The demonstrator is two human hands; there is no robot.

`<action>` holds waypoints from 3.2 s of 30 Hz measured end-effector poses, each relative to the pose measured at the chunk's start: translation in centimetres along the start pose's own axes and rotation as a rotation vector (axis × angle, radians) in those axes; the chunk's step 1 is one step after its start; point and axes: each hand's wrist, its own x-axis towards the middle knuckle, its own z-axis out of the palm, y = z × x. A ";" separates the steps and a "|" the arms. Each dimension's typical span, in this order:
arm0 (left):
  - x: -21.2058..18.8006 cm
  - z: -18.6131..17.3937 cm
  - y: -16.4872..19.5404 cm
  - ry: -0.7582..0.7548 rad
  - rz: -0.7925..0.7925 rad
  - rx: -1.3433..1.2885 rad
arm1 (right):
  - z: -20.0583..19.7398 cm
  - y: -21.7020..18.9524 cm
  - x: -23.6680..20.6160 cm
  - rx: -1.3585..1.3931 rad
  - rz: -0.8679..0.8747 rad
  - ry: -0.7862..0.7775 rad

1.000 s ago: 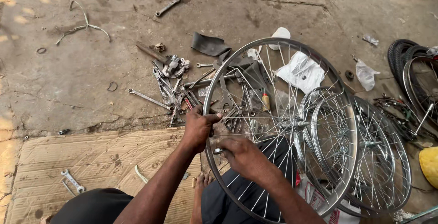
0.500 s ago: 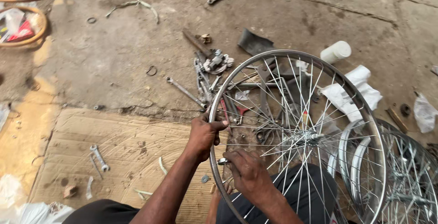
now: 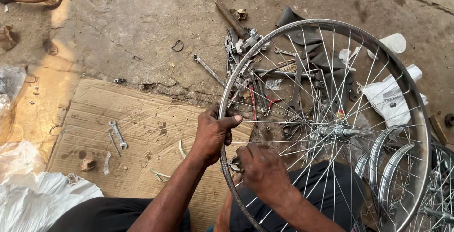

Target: The person is sitting on the ground and using a small metal tool to adjust the spokes of a bicycle wheel. They rotate the wheel and continue to tighten or loosen the spoke nipples to true the wheel.

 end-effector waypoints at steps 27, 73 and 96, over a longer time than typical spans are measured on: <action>-8.2 -0.6 6.8 0.000 0.073 0.177 | -5.8 -5.3 -3.4 0.258 -0.211 -0.098; -3.7 0.3 3.6 0.213 -0.016 0.333 | -3.3 -2.8 -3.6 0.204 -0.382 0.062; -3.0 0.1 3.4 0.120 0.167 0.317 | -6.0 -0.3 1.0 0.268 -0.125 -0.552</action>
